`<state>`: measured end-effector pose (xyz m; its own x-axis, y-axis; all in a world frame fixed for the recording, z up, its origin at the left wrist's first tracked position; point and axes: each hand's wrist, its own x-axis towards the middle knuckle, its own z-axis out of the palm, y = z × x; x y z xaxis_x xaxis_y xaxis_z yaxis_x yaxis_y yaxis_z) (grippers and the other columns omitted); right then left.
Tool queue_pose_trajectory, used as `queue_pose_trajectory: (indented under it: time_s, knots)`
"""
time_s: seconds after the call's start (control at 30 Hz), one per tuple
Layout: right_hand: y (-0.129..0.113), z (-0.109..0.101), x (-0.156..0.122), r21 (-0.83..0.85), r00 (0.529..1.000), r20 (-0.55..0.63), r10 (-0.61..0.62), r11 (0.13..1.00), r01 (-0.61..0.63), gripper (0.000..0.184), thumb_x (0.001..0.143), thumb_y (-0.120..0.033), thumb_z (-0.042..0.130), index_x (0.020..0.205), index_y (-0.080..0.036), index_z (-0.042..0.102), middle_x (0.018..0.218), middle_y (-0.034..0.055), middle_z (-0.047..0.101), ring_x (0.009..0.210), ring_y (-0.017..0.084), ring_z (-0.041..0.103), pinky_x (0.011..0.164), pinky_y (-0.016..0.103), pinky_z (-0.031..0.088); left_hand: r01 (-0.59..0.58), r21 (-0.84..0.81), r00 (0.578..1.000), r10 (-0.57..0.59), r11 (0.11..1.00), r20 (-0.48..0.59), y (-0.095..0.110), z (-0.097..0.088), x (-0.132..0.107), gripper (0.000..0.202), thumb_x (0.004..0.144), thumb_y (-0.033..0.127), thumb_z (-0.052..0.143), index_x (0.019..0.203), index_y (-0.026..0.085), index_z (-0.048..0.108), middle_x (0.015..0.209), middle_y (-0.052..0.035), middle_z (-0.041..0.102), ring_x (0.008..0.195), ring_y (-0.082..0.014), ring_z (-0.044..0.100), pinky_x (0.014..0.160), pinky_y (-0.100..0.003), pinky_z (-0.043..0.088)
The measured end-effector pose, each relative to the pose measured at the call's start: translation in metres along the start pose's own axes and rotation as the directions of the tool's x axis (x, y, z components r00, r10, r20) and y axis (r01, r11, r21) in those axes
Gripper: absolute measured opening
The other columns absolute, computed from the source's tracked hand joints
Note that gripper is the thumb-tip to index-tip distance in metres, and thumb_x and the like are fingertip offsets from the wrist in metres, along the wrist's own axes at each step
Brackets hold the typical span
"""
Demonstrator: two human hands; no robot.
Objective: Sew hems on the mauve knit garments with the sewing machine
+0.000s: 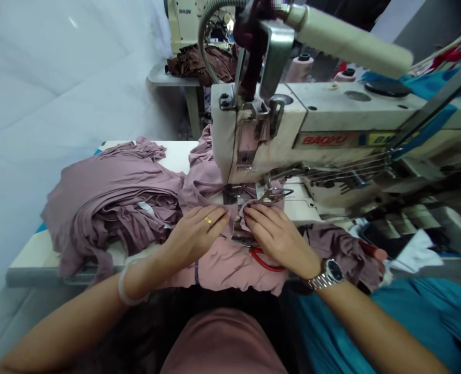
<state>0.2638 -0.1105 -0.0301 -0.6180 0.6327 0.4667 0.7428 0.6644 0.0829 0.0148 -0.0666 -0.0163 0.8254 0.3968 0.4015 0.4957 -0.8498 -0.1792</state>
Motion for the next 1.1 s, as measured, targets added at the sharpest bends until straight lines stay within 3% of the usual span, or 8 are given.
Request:
queue_pose_trajectory:
  time_s: [0.13,0.23,0.33,0.5,0.7,1.1]
  knots:
    - [-0.014,0.006,0.008,-0.026,0.998,-0.035,0.055,0.998,-0.056,0.014,0.092,-0.014,0.051,0.094,-0.009,0.064,0.131,0.0171,0.059,0.119,0.027,0.053,0.097,0.044,0.048,0.106,0.015,0.992,-0.107,0.994,0.073,0.009,0.003,0.002,0.039,0.094,0.016,0.049,0.132,0.013,0.055,0.125,-0.0129,0.061,0.109,-0.0258,0.057,0.088,-0.040,0.048]
    - [-0.015,0.008,0.010,-0.043,0.994,0.011,0.105,0.994,-0.105,0.023,0.093,-0.023,0.053,0.110,-0.009,0.062,0.134,0.0153,0.058,0.107,0.026,0.055,0.083,0.041,0.050,0.152,0.015,0.986,-0.152,0.988,0.067,0.012,0.005,0.002,0.039,0.093,0.015,0.049,0.131,0.015,0.057,0.125,-0.0128,0.061,0.108,-0.0264,0.057,0.088,-0.040,0.047]
    - [-0.014,0.010,0.009,-0.085,0.993,0.027,0.118,0.990,-0.115,0.039,0.092,-0.016,0.052,0.131,-0.010,0.054,0.134,0.0148,0.057,0.103,0.025,0.055,0.080,0.040,0.049,0.154,-0.008,0.987,-0.153,0.988,0.048,0.014,0.005,0.003,0.039,0.093,0.013,0.049,0.131,0.012,0.057,0.128,-0.0130,0.060,0.115,-0.0258,0.054,0.092,-0.039,0.045]
    - [-0.018,0.015,0.007,-0.036,0.997,-0.042,0.066,0.997,-0.067,0.038,0.090,-0.009,0.051,0.127,-0.004,0.056,0.135,0.0167,0.057,0.123,0.029,0.049,0.100,0.046,0.045,0.178,0.000,0.981,-0.177,0.984,0.074,0.016,0.005,0.004,0.040,0.093,0.017,0.050,0.133,0.012,0.055,0.129,-0.0124,0.060,0.113,-0.0272,0.054,0.090,-0.041,0.044]
    - [-0.028,0.019,0.011,0.130,0.954,-0.134,0.269,0.959,-0.253,0.039,0.093,-0.015,0.049,0.130,-0.004,0.053,0.133,0.0154,0.058,0.121,0.026,0.051,0.102,0.045,0.046,0.191,0.008,0.981,-0.191,0.982,0.017,0.016,0.009,0.006,0.041,0.093,0.012,0.047,0.133,0.013,0.055,0.124,-0.0108,0.062,0.110,-0.0251,0.055,0.087,-0.040,0.043]
    - [-0.037,0.014,0.021,-0.114,0.976,-0.020,0.215,0.970,-0.216,0.042,0.089,-0.013,0.054,0.129,-0.001,0.056,0.135,0.0169,0.056,0.118,0.030,0.049,0.097,0.044,0.046,0.219,-0.066,0.975,-0.217,0.973,0.042,0.020,0.011,0.009,0.041,0.092,0.011,0.041,0.131,0.007,0.055,0.128,-0.0140,0.059,0.115,-0.0257,0.054,0.096,-0.039,0.045]
